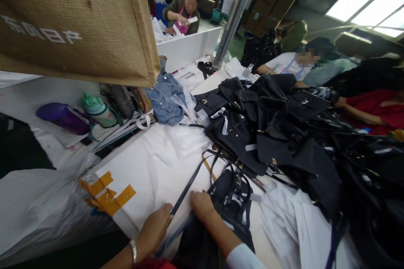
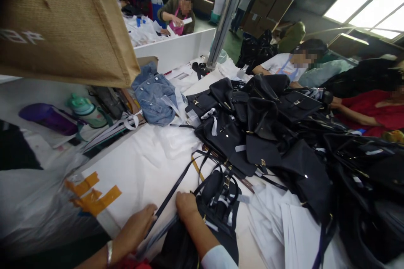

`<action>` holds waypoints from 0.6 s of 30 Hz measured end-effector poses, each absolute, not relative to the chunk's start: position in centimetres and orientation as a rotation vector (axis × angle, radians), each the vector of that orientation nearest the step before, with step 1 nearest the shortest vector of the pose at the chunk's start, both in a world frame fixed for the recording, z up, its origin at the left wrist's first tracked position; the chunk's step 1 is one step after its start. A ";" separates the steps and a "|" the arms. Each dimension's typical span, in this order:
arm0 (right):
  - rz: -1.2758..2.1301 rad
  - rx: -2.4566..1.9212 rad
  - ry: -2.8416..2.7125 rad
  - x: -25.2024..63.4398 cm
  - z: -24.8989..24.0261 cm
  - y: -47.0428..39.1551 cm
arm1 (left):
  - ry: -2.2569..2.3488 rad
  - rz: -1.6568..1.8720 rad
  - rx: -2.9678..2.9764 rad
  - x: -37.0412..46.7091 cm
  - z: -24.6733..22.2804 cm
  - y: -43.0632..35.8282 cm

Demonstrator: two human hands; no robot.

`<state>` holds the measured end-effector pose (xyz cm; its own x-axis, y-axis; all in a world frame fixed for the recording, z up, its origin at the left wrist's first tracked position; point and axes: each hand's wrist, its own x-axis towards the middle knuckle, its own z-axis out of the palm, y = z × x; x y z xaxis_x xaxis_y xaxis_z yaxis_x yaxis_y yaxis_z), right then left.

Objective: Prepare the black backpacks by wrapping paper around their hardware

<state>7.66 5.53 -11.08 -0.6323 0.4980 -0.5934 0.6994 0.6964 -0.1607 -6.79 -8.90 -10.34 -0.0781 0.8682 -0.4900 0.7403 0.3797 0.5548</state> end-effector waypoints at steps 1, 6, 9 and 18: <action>-0.518 0.912 2.397 7.9 -11.1 5.6 | 1.883 0.194 1.403 -6.4 -10.7 -8.0; -0.531 0.947 2.427 8.6 -11.0 5.4 | 1.881 0.081 1.450 -5.1 -13.1 -5.0; -0.560 1.029 2.430 8.6 -10.9 5.2 | 1.819 0.199 1.305 -5.8 -13.4 -4.1; -1.071 1.490 2.496 10.9 -7.4 5.6 | 1.323 0.958 0.563 -8.8 -6.4 0.0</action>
